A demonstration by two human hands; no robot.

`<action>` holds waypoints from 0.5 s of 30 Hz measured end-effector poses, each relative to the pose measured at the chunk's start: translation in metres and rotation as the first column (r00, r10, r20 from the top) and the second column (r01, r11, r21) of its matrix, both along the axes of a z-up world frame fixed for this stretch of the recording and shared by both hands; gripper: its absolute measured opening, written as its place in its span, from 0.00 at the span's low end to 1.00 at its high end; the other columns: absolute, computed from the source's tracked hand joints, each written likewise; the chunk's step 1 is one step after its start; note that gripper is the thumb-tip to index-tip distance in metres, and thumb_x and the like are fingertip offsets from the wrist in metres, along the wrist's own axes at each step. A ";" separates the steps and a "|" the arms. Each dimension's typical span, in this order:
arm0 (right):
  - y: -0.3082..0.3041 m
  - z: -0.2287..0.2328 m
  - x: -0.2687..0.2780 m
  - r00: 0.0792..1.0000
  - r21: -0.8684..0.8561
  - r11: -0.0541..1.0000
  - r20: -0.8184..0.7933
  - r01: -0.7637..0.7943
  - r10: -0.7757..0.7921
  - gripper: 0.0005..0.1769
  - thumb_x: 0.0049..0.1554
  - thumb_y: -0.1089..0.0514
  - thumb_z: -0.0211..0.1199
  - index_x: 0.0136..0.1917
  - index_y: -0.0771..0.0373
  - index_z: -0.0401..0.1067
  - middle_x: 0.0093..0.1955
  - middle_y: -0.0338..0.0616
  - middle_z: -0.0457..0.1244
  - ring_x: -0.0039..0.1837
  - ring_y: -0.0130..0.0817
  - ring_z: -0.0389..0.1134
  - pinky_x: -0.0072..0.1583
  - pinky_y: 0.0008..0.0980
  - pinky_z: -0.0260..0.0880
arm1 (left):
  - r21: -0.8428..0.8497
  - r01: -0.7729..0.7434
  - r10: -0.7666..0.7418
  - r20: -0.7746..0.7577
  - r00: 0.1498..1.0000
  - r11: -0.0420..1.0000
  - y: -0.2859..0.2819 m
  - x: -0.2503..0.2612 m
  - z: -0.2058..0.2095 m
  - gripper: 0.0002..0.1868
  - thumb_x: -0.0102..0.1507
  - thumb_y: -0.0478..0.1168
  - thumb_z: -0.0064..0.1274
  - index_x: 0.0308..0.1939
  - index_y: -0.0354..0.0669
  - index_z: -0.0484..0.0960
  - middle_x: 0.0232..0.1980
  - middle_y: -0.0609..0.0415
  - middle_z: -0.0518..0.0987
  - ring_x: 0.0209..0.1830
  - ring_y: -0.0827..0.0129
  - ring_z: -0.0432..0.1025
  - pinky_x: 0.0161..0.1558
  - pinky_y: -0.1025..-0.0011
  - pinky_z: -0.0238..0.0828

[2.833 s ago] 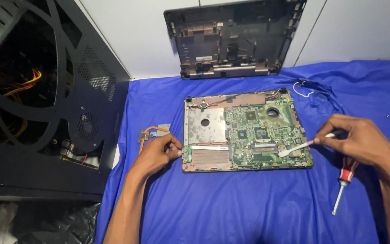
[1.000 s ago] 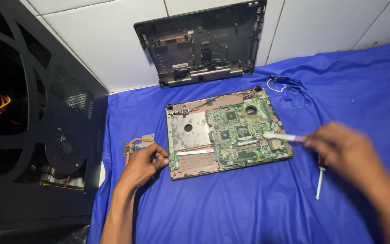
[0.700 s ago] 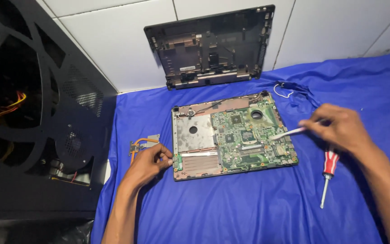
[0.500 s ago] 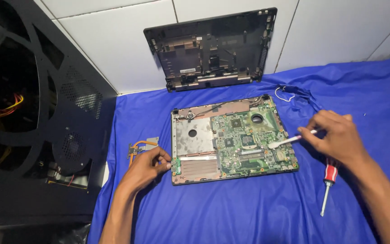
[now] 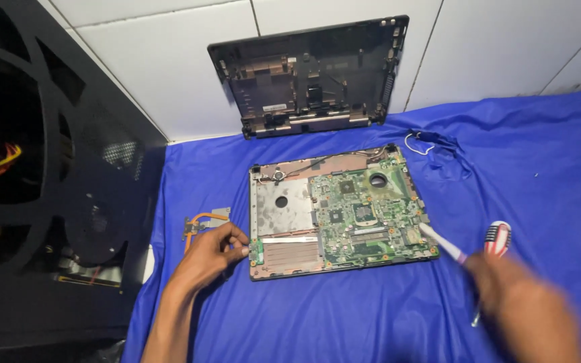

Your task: The person uses a cotton swab to clean the surface of a disassembled laptop motherboard resting on a blue cloth. The person holds the board steady with one hand while scrubbing various components and areas with the swab in the other hand.

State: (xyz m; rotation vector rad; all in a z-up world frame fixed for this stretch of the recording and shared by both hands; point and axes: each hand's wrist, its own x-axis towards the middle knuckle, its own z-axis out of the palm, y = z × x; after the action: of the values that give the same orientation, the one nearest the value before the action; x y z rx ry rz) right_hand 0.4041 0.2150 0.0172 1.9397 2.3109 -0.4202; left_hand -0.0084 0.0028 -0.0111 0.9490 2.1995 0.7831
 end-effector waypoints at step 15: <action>0.011 -0.055 0.035 0.836 0.174 0.914 -0.370 -0.366 0.405 0.28 0.58 0.53 0.57 0.71 0.32 0.71 0.65 0.26 0.70 0.63 0.28 0.73 0.65 0.28 0.65 | 0.006 0.006 -0.006 -0.003 1.000 1.000 -0.001 0.002 0.004 0.07 0.59 0.38 0.67 0.40 0.51 0.87 0.34 0.64 0.83 0.32 0.78 0.71 0.37 0.75 0.64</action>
State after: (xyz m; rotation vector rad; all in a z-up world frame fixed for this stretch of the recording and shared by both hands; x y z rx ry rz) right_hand 0.4389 0.2260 -0.0381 1.4573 2.9443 -0.7281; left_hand -0.0064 0.0020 -0.0071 0.9591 2.1970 0.7866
